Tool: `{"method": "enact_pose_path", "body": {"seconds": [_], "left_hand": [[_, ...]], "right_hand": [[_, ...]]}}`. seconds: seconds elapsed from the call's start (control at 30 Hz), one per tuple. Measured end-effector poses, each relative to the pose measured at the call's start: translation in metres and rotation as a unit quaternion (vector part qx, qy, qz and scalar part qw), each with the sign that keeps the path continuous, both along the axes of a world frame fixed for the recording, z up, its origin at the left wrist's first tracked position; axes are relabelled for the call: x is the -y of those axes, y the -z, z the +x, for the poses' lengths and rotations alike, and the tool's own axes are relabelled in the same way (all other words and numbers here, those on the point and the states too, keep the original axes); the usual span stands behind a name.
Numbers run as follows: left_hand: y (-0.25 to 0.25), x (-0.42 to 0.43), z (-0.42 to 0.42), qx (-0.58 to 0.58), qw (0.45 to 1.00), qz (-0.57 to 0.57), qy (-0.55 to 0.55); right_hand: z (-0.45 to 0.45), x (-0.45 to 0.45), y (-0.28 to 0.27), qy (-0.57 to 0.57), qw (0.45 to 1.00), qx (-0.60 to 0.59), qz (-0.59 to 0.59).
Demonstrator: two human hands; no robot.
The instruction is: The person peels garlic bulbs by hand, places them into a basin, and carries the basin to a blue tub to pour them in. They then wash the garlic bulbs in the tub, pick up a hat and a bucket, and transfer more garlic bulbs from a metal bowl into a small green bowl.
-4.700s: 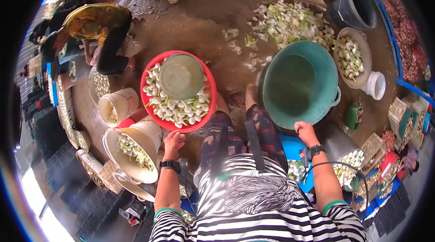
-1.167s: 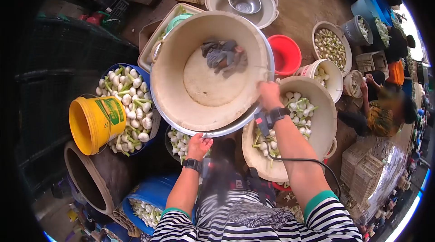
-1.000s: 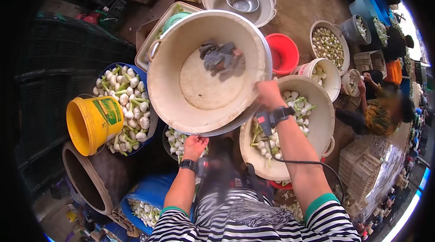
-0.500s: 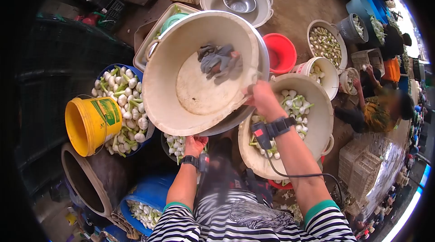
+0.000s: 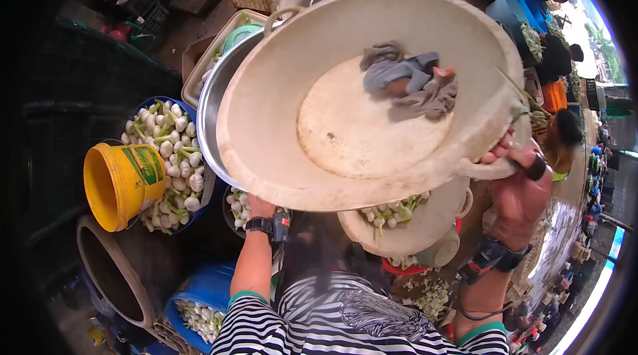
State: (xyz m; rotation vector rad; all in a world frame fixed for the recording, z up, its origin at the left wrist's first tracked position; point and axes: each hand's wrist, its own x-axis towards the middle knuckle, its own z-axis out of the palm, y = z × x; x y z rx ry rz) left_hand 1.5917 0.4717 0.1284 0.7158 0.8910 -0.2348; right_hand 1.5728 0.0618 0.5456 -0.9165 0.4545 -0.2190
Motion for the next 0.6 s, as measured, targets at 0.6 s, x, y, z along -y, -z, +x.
{"method": "enact_pose_path", "body": {"seconds": [0.6], "left_hand": [[-0.199, -0.136, 0.112, -0.025, 0.991, 0.098, 0.089]], "right_hand": [[-0.101, 0.124, -0.059, 0.093, 0.978, 0.187, -0.027]]}}
